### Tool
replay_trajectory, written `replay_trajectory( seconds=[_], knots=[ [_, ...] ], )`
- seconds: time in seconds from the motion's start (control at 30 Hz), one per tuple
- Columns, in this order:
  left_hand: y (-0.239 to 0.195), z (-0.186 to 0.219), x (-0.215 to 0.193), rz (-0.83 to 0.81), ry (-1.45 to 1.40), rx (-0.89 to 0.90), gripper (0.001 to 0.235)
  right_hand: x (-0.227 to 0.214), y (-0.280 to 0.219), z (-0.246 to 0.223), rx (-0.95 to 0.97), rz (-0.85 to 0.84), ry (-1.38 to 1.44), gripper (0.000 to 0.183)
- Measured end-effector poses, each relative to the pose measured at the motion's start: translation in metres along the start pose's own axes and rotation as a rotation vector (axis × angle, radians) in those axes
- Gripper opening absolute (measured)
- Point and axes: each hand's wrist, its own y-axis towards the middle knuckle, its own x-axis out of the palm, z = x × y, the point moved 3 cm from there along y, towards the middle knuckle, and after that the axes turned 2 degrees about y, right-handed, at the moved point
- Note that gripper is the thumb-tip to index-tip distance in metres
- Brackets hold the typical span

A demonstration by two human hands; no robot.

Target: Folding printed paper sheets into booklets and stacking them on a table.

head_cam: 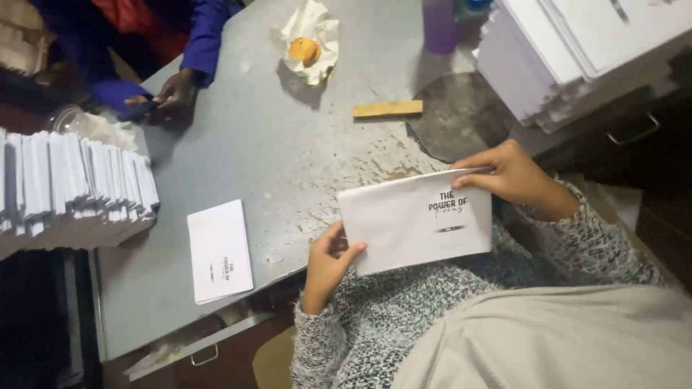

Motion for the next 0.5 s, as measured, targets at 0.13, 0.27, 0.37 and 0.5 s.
replay_trajectory(
  seconds=[0.13,0.27,0.37,0.5],
  knots=[
    [0.017,-0.004,0.019,-0.146,0.227,0.159,0.027,-0.019,0.001,0.016,0.065,-0.095,-0.028,0.030],
    [0.034,0.038,0.012,-0.062,0.140,0.163,0.023,-0.014,0.016,0.136,0.191,-0.224,0.934,0.070],
    [0.044,0.098,0.019,0.006,0.046,0.130,0.025,0.024,0.016,0.177,0.207,-0.298,1.349,0.071],
    [0.071,0.192,0.082,0.013,-0.269,0.172,0.032,0.083,0.021,0.155,0.432,-0.410,0.812,0.034]
  ],
)
